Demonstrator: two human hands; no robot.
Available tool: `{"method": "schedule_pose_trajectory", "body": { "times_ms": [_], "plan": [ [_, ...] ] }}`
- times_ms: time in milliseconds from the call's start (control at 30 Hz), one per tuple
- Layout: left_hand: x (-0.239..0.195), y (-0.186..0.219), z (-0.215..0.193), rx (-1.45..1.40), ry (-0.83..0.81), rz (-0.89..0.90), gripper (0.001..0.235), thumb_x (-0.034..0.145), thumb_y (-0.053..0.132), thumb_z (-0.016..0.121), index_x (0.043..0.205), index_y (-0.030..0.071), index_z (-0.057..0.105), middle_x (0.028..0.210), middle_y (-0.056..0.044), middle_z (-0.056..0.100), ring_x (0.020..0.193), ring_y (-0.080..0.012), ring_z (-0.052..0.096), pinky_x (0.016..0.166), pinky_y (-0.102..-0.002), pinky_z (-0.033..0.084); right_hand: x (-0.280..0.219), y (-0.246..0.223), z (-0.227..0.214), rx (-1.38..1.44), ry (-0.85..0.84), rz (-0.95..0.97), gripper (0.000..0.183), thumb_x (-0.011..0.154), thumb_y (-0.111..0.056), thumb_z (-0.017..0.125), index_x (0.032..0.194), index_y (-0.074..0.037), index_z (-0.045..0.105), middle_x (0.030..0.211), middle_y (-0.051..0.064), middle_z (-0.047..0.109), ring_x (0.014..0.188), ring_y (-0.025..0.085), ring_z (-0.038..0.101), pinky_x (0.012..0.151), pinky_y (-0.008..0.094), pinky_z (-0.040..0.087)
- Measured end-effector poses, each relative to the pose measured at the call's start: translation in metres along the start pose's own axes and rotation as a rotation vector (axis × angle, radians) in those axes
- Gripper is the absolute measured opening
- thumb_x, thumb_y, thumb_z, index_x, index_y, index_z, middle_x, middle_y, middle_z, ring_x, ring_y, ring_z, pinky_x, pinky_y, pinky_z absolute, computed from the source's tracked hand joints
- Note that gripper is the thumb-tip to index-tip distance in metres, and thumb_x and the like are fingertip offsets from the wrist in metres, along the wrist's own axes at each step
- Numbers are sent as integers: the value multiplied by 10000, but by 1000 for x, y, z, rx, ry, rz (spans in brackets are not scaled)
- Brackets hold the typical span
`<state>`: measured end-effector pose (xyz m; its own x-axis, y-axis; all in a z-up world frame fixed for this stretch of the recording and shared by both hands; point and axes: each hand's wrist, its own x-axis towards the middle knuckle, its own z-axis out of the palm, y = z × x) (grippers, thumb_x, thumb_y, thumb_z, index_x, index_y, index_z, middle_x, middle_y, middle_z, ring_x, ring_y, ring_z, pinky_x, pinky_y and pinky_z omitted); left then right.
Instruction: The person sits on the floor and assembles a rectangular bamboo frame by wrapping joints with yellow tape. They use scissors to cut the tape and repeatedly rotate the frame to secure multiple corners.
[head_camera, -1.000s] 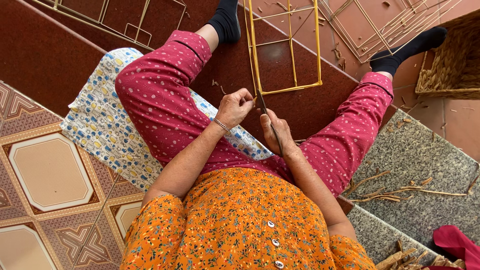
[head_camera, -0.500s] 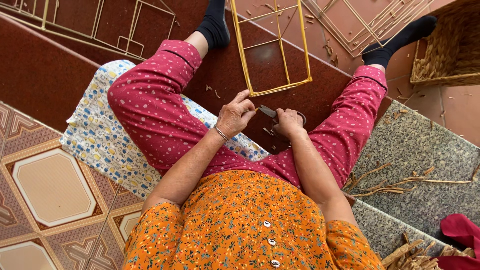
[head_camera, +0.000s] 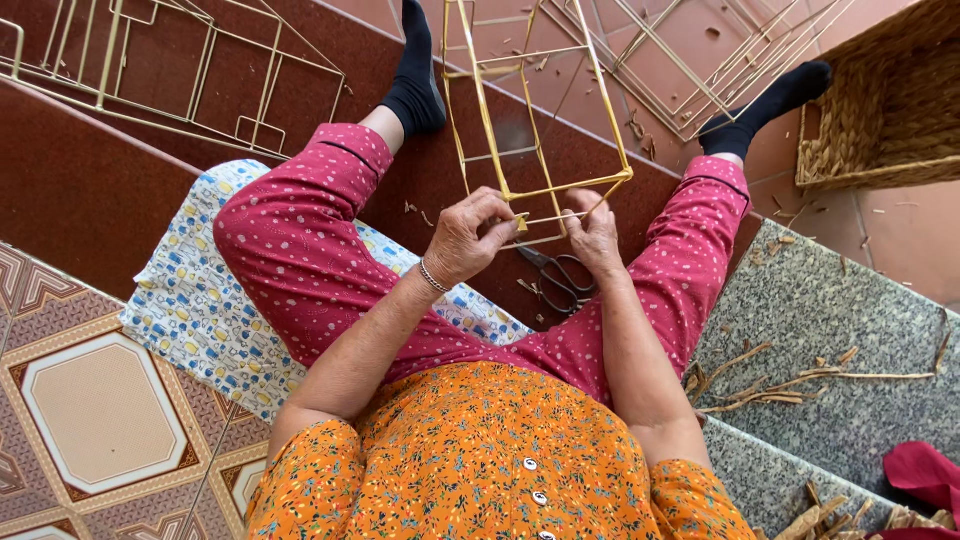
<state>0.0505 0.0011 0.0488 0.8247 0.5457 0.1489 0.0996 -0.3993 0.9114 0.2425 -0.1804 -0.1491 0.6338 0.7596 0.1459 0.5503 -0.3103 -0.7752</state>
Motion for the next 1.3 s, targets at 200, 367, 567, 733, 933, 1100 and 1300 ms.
{"method": "schedule_pose_trajectory", "body": {
  "times_ms": [200,367,567,733,933,1100,1300],
  "plan": [
    [60,23,-37,-265,28,36,59,979,13,714,975,43,664,976,-29,672,854,-83,659,748,-231,565,-7,-66,-29,555,26,265,174,1123,-160,621,1152,-35,739,960,86,654,735,106,586,606,255,489],
    [112,18,-66,-493,86,-100,64,1040,63,673,978,47,668,783,-33,701,529,-40,553,425,-201,434,1,-139,-91,814,135,229,258,1086,-145,562,1296,-14,635,644,-27,584,485,29,442,447,194,345],
    [144,1,-66,-791,60,-315,65,1017,95,672,1003,31,673,876,-73,766,486,-61,576,393,-201,430,33,-171,-117,838,214,252,270,1119,-129,571,1320,30,655,657,-52,498,514,30,402,480,217,340],
    [138,-3,-70,-908,209,-363,47,1001,64,665,988,19,670,892,-83,759,468,-74,567,378,-223,441,52,-163,-116,918,140,349,254,1109,-153,561,1251,28,668,623,-58,477,467,29,391,442,221,340],
    [95,31,-99,-917,244,-260,74,1048,73,617,986,34,631,853,-76,721,483,-73,522,408,-228,430,85,-154,-112,1057,32,406,281,1100,-194,562,1244,23,667,614,-42,503,471,42,425,439,238,411],
    [39,68,-96,-776,32,-320,96,1099,108,574,1085,51,650,731,-6,628,508,-50,537,435,-217,437,82,-157,-117,949,51,388,306,1126,-226,537,1266,9,675,741,-26,565,599,38,489,534,222,461],
    [10,91,-45,-563,-300,-306,120,1037,92,585,1139,65,641,785,11,577,541,-6,555,444,-185,446,44,-199,-131,105,367,-139,153,1141,-122,608,1224,-13,676,1122,114,651,1013,187,612,833,301,524]
  ]
}}
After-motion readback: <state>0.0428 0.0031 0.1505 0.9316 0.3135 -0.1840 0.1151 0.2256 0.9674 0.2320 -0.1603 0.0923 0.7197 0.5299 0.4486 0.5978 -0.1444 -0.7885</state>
